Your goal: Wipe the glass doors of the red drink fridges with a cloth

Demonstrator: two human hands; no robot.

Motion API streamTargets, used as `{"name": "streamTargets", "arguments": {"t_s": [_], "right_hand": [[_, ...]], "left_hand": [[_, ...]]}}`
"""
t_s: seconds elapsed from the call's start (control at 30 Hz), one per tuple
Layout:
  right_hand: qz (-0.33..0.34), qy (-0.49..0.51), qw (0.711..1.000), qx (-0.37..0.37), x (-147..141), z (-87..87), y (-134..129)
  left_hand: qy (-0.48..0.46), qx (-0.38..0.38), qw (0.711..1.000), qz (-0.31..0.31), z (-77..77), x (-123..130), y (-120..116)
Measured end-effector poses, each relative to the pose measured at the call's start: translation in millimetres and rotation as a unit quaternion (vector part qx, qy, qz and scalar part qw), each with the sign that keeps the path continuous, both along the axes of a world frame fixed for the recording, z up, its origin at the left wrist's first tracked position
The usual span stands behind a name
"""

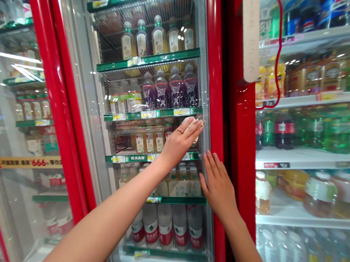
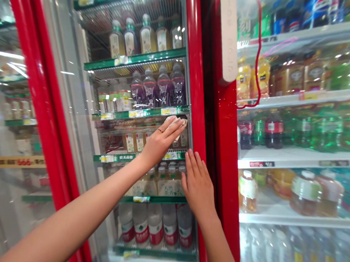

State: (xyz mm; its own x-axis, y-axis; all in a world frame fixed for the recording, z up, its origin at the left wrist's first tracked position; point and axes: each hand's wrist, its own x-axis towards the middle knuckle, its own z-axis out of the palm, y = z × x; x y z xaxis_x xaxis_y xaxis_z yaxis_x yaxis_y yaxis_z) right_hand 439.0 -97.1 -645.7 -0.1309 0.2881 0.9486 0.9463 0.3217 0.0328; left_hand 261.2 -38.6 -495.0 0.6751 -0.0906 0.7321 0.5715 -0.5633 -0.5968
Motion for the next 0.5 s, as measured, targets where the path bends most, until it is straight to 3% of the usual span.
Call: {"name": "streamTargets", "arguments": {"t_s": [0.1,0.17,0.37,0.5], "right_hand": [[-0.006,0.009,1.000,-0.002,5.0,2.2,-3.1],[-0.005,0.011,1.000,-0.004,7.4,2.4,-4.1],[0.009,0.008,1.000,-0.004,9.8,-1.6,-1.5],[0.010,0.011,1.000,-0.010,10.8,-0.8,-2.6]], "left_hand": [[0.019,0.005,1.000,0.007,-10.2,-14.1,-6.3],[-0.003,-0.003,1.000,0.005,-7.0,-17.0,-7.1],[-0.058,-0.040,0.997,-0.019,17.6,27.4,3.9],[-0.038,-0.017,0.999,-0.027,6.0,36.2,4.3]]}}
